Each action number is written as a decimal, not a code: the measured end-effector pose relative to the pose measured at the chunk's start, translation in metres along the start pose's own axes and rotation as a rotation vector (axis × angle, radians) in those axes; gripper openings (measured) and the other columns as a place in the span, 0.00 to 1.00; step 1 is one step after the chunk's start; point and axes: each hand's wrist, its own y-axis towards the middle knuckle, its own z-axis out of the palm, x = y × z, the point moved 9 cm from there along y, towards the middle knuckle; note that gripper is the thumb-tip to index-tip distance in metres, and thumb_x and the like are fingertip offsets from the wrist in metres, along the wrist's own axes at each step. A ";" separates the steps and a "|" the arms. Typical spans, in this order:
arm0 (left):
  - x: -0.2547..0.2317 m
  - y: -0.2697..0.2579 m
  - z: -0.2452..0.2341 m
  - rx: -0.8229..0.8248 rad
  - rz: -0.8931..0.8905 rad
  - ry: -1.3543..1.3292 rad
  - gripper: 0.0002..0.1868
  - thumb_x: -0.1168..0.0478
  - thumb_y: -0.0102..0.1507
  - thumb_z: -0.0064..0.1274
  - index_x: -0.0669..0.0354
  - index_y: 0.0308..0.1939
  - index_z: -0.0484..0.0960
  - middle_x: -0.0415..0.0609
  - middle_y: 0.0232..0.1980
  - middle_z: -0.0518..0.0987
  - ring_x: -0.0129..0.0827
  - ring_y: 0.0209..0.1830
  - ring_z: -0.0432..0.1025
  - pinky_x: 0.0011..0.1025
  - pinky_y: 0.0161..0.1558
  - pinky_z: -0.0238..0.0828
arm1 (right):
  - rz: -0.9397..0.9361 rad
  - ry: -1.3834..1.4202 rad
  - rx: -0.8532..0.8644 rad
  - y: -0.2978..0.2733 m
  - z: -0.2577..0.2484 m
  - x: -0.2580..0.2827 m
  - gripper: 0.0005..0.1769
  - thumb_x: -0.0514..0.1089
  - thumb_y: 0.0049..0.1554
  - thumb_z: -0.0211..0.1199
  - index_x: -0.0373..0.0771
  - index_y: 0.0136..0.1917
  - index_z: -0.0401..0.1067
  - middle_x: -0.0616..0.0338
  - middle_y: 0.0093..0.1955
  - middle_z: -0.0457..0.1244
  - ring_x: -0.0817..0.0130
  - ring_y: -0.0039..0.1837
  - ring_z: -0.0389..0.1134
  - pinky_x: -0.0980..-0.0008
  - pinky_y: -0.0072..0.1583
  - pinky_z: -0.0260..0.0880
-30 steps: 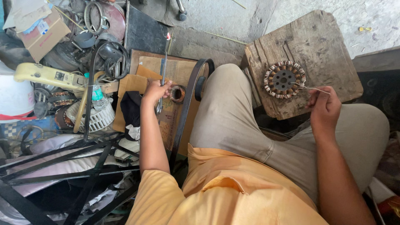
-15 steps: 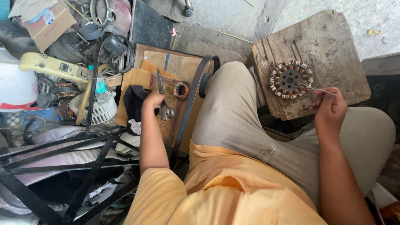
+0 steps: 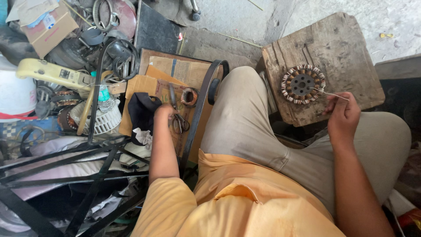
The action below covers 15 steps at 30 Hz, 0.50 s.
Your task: The person uses shears to cut a wire on a circular metal component with copper windings. They then tie a white string around the windings to secure them, adjusting the string and component throughout the process.
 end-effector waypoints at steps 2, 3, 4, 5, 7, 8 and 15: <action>-0.019 -0.023 -0.037 -0.122 -0.025 0.184 0.26 0.43 0.62 0.62 0.59 0.54 0.83 0.52 0.56 0.82 0.42 0.51 0.76 0.40 0.51 0.73 | -0.008 0.019 -0.011 -0.001 -0.003 0.000 0.21 0.51 0.79 0.43 0.34 0.52 0.65 0.62 0.42 0.57 0.76 0.44 0.60 0.73 0.48 0.67; -0.034 -0.041 -0.055 -0.197 -0.031 0.240 0.25 0.43 0.63 0.60 0.58 0.53 0.83 0.52 0.54 0.82 0.43 0.50 0.76 0.41 0.50 0.73 | -0.011 0.029 -0.015 -0.002 -0.003 -0.001 0.22 0.51 0.79 0.43 0.34 0.52 0.65 0.61 0.42 0.57 0.75 0.44 0.60 0.73 0.48 0.68; -0.054 -0.062 -0.081 -0.322 -0.009 0.185 0.23 0.43 0.64 0.57 0.57 0.52 0.82 0.51 0.53 0.82 0.44 0.49 0.76 0.42 0.50 0.73 | -0.025 0.062 -0.021 -0.002 -0.005 -0.001 0.21 0.51 0.79 0.43 0.34 0.52 0.65 0.61 0.42 0.57 0.75 0.45 0.60 0.73 0.49 0.69; -0.078 -0.087 -0.106 -0.462 0.050 0.091 0.22 0.43 0.66 0.55 0.56 0.52 0.82 0.51 0.51 0.82 0.45 0.49 0.76 0.43 0.49 0.72 | -0.042 0.099 -0.025 -0.001 -0.004 0.000 0.21 0.51 0.79 0.43 0.34 0.52 0.64 0.61 0.43 0.57 0.75 0.45 0.60 0.72 0.49 0.70; -0.142 -0.144 -0.137 -0.704 0.302 -0.175 0.19 0.43 0.68 0.50 0.53 0.50 0.81 0.51 0.48 0.83 0.48 0.47 0.77 0.45 0.47 0.72 | -0.086 0.120 -0.032 -0.001 -0.004 0.002 0.20 0.51 0.79 0.43 0.34 0.52 0.63 0.60 0.45 0.58 0.75 0.47 0.61 0.71 0.51 0.72; -0.180 -0.172 -0.136 -0.739 0.489 -0.297 0.19 0.43 0.70 0.48 0.52 0.49 0.80 0.51 0.46 0.83 0.49 0.46 0.77 0.46 0.47 0.71 | -0.113 0.104 -0.035 -0.001 -0.004 0.003 0.20 0.51 0.79 0.42 0.34 0.52 0.62 0.60 0.47 0.58 0.74 0.48 0.61 0.70 0.52 0.73; -0.438 -0.258 0.046 0.161 1.083 -0.196 0.36 0.33 0.72 0.29 0.58 0.52 0.84 0.51 0.49 0.85 0.35 0.52 0.78 0.35 0.57 0.72 | -0.233 0.029 0.074 -0.012 0.012 0.028 0.24 0.52 0.79 0.40 0.33 0.47 0.61 0.60 0.43 0.57 0.72 0.45 0.64 0.70 0.54 0.67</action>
